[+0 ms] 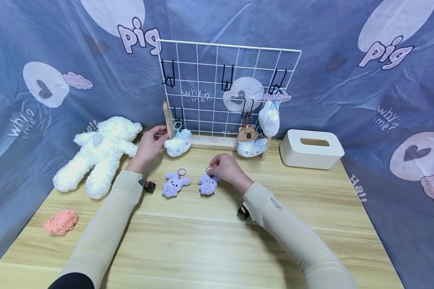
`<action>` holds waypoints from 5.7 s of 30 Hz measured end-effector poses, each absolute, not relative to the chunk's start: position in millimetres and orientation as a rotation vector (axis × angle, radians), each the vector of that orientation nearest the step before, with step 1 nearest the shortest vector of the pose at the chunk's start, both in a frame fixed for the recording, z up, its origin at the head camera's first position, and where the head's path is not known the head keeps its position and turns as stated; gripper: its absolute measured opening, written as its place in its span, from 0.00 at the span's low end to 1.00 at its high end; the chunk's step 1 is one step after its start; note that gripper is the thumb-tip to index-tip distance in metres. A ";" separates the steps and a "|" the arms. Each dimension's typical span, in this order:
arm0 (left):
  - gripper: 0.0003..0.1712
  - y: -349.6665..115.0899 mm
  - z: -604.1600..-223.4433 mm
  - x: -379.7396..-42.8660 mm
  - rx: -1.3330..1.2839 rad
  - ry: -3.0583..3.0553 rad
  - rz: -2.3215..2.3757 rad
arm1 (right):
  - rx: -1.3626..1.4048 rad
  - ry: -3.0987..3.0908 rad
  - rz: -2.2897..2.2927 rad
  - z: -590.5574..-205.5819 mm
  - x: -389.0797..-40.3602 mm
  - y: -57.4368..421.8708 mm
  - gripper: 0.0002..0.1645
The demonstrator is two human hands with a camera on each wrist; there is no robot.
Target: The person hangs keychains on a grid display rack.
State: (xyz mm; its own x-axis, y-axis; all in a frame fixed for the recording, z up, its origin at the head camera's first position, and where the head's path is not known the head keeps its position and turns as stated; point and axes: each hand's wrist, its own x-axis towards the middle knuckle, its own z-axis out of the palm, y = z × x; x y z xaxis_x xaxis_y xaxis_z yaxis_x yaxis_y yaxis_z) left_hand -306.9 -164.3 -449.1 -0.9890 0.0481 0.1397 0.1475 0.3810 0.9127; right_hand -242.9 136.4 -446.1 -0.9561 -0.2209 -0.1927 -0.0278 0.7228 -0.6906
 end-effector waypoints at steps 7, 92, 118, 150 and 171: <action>0.24 -164.0 -447.0 -305.7 -0.177 -2.539 -1.689 | -0.220 2.714 -0.983 -445.7 -242.2 132.5 0.12; 0.25 -166.3 -451.2 -306.8 -0.158 -2.538 -1.713 | -0.394 2.679 -1.169 -395.5 -208.3 165.3 0.08; 0.26 -166.4 -448.6 -304.6 -0.167 -2.554 -1.692 | -0.442 2.748 -1.183 -352.1 -221.3 172.0 0.09; 0.25 -165.2 -449.1 -302.8 -0.178 -2.547 -1.723 | -0.319 2.838 -1.309 -269.8 -234.1 180.2 0.13; 0.25 -166.0 -450.2 -304.9 -0.192 -2.544 -1.717 | -0.273 2.764 -1.703 -230.1 -252.1 177.1 0.12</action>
State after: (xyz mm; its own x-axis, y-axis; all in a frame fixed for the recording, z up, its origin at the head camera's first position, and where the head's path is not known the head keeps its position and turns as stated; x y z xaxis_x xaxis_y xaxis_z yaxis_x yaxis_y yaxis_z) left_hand -304.9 -166.0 -450.2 -0.9900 0.0661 0.1247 0.1404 0.3690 0.9188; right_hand -252.1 177.1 -230.1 -0.9792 -0.0813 0.1859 -0.2026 0.4413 -0.8742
